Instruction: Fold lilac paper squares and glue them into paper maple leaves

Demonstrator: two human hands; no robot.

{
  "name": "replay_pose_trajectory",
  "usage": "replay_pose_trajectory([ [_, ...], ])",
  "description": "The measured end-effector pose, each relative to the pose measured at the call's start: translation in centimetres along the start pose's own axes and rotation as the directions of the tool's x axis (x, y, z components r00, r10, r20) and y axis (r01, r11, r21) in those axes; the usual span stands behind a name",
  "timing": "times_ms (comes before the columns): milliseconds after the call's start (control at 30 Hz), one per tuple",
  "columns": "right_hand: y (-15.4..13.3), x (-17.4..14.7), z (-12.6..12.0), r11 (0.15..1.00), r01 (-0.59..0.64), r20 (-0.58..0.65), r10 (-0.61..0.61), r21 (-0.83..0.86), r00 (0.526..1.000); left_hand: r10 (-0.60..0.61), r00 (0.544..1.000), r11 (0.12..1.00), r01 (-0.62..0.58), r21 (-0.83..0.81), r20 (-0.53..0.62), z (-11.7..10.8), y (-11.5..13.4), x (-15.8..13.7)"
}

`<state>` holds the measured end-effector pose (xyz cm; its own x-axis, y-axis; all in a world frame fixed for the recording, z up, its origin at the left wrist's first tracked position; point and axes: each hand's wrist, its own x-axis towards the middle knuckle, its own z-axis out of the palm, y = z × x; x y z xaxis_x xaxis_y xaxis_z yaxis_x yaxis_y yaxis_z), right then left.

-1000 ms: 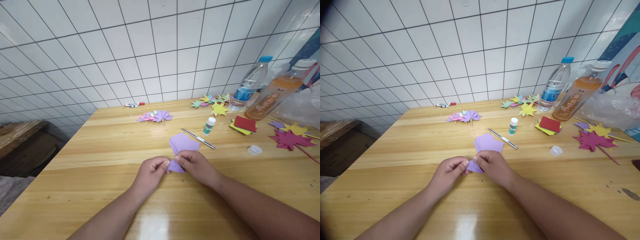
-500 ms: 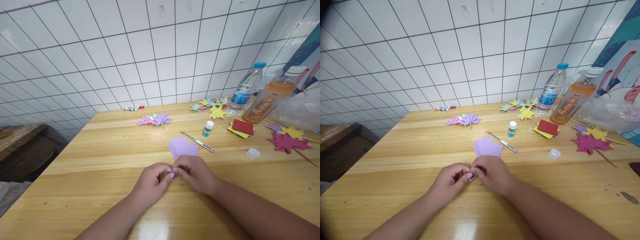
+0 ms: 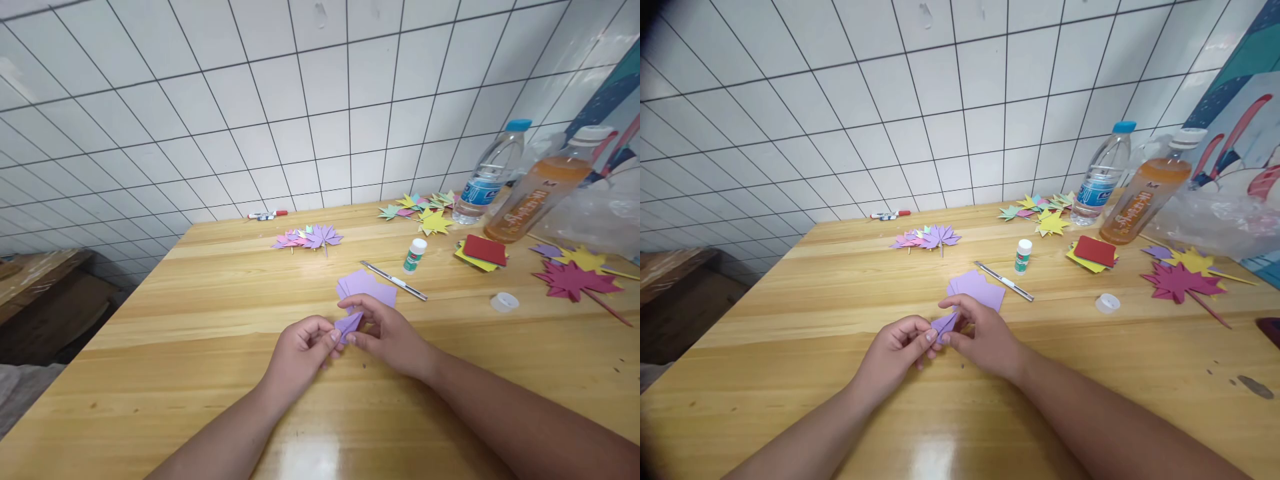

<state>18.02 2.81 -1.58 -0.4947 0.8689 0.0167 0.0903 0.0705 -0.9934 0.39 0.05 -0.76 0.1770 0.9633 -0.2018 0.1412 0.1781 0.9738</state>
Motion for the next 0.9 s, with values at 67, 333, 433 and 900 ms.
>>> replay_pose_trajectory([
  [67,0.2,0.2,0.1,1.000,0.006,-0.048,-0.006,-0.002,0.999,-0.015,1.000,1.000,0.014,0.015,0.012,0.2,-0.1,-0.1],
  [333,0.6,0.2,0.2,0.996,0.067,-0.045,-0.069,-0.060,0.997,0.037,0.993,0.992,-0.050,0.118,0.114,0.1,-0.4,0.1],
  [433,0.5,-0.1,0.1,0.983,0.138,-0.028,-0.143,-0.121,0.989,-0.008,0.993,0.999,0.004,0.038,0.119,-0.2,-0.4,0.1],
  [900,0.0,-0.4,-0.5,0.747,0.435,0.138,-0.427,-0.503,0.894,0.013,0.981,0.995,0.007,-0.103,0.195,-0.8,-0.6,0.4],
])
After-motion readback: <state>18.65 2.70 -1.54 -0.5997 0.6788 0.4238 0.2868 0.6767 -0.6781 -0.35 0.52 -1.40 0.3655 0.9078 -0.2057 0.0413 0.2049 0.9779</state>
